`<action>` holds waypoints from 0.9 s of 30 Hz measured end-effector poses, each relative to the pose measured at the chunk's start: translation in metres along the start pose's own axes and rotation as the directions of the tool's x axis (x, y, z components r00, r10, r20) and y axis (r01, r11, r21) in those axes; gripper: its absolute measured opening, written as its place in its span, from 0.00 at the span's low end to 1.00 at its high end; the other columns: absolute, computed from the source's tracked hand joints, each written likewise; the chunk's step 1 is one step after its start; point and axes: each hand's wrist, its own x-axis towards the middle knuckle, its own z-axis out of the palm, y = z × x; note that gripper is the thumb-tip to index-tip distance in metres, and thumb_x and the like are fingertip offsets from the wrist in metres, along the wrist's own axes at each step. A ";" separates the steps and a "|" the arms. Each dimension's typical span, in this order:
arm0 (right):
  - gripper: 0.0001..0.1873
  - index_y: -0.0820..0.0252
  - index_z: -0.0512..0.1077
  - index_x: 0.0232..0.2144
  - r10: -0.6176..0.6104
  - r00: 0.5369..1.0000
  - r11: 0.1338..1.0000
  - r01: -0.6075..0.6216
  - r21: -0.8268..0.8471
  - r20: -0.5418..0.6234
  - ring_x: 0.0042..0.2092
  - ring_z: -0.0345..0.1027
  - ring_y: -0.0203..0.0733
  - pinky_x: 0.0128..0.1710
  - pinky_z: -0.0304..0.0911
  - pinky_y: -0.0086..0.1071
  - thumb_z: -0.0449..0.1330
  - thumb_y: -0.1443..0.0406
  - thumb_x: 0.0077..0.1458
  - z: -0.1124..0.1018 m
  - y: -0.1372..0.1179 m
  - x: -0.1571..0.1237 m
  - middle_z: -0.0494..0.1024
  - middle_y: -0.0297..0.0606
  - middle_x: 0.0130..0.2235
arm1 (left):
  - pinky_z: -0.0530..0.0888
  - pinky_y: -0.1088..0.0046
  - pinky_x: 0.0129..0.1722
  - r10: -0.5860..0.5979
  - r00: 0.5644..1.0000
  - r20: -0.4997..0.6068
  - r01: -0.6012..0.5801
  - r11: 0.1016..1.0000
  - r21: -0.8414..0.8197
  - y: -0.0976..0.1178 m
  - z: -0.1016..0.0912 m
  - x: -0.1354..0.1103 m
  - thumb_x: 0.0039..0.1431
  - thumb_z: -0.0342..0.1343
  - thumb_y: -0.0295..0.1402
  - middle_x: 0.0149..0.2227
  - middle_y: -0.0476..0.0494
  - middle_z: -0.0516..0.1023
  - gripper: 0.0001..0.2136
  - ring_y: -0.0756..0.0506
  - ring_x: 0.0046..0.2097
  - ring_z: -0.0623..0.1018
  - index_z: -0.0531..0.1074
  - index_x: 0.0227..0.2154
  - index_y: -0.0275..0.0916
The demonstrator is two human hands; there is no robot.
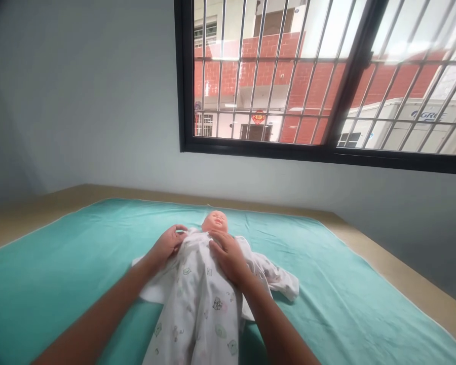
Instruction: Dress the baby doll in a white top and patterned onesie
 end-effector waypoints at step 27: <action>0.26 0.52 0.65 0.60 -0.110 0.992 0.857 0.128 -0.499 0.065 0.61 0.61 0.53 0.61 0.57 0.55 0.53 0.69 0.60 -0.020 0.026 -0.125 0.70 0.44 0.59 | 0.63 0.63 0.36 0.503 0.636 0.585 -0.651 -0.058 0.757 -0.028 -0.010 -0.072 0.56 0.52 0.28 0.31 0.43 0.72 0.06 0.42 0.36 0.68 0.68 0.24 0.38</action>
